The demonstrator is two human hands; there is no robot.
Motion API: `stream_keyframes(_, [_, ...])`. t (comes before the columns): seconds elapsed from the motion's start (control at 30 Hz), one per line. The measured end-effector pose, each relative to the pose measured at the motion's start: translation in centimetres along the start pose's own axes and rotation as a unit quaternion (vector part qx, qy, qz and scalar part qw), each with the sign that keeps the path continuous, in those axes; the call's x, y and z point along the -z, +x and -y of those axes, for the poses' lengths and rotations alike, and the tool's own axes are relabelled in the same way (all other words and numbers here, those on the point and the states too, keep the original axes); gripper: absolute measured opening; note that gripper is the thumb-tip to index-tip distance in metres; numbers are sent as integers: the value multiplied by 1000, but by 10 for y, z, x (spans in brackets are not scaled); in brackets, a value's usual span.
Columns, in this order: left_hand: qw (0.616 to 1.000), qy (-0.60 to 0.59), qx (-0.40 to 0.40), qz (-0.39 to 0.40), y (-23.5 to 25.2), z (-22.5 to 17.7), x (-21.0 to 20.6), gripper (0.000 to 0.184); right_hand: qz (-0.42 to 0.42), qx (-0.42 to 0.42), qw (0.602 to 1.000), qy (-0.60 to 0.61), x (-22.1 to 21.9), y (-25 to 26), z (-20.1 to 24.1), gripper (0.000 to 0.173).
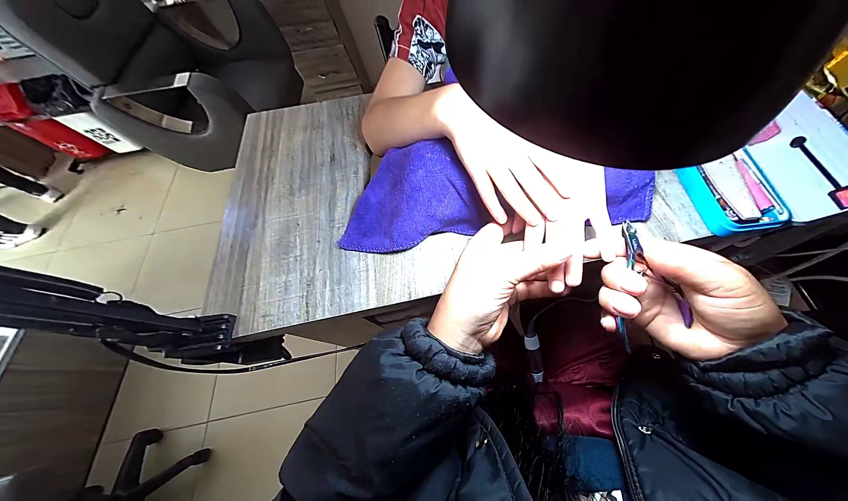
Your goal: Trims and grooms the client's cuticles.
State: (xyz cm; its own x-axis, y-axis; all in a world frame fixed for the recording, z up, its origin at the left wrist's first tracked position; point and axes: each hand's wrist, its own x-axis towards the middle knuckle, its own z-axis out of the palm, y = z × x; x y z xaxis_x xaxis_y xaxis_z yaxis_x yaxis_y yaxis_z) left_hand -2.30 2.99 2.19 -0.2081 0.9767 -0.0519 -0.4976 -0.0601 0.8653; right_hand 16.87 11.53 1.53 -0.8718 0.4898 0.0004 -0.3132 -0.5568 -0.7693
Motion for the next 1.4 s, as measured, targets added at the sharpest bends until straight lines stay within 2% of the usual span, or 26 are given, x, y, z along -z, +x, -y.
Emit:
stream_keyframes(0.57, [999, -27, 32, 5, 1, -2, -6, 14, 9, -5, 1000, -2, 1, -2, 1, 32])
stream_keyframes(0.7, [999, -27, 21, 11, 2, 1, -4, 12, -15, 5, 999, -49, -2, -3, 1, 34])
stream_keyframes(0.87, [1000, -10, 5, 8, 4, 6, -2, 14, -72, 22, 988, -135, -4, -5, -5, 23])
stream_keyframes(1.07, [1000, -9, 8, -13, 4, 7, -3, 20, -85, 23, 982, -166, -5, -8, -9, 14])
stream_keyframes(1.17, [1000, -14, 6, -12, 4, 8, -2, 20, -68, 25, 981, -182, -6, -9, -10, 19])
stream_keyframes(1.3, [1000, -14, 21, -15, 4, 7, -3, 18, -33, 19, 982, -186, -6, -12, -13, 34])
stream_keyframes(1.4, [999, -23, 34, -15, 4, 5, -4, 14, -22, 14, 984, -175, -6, -13, -12, 37])
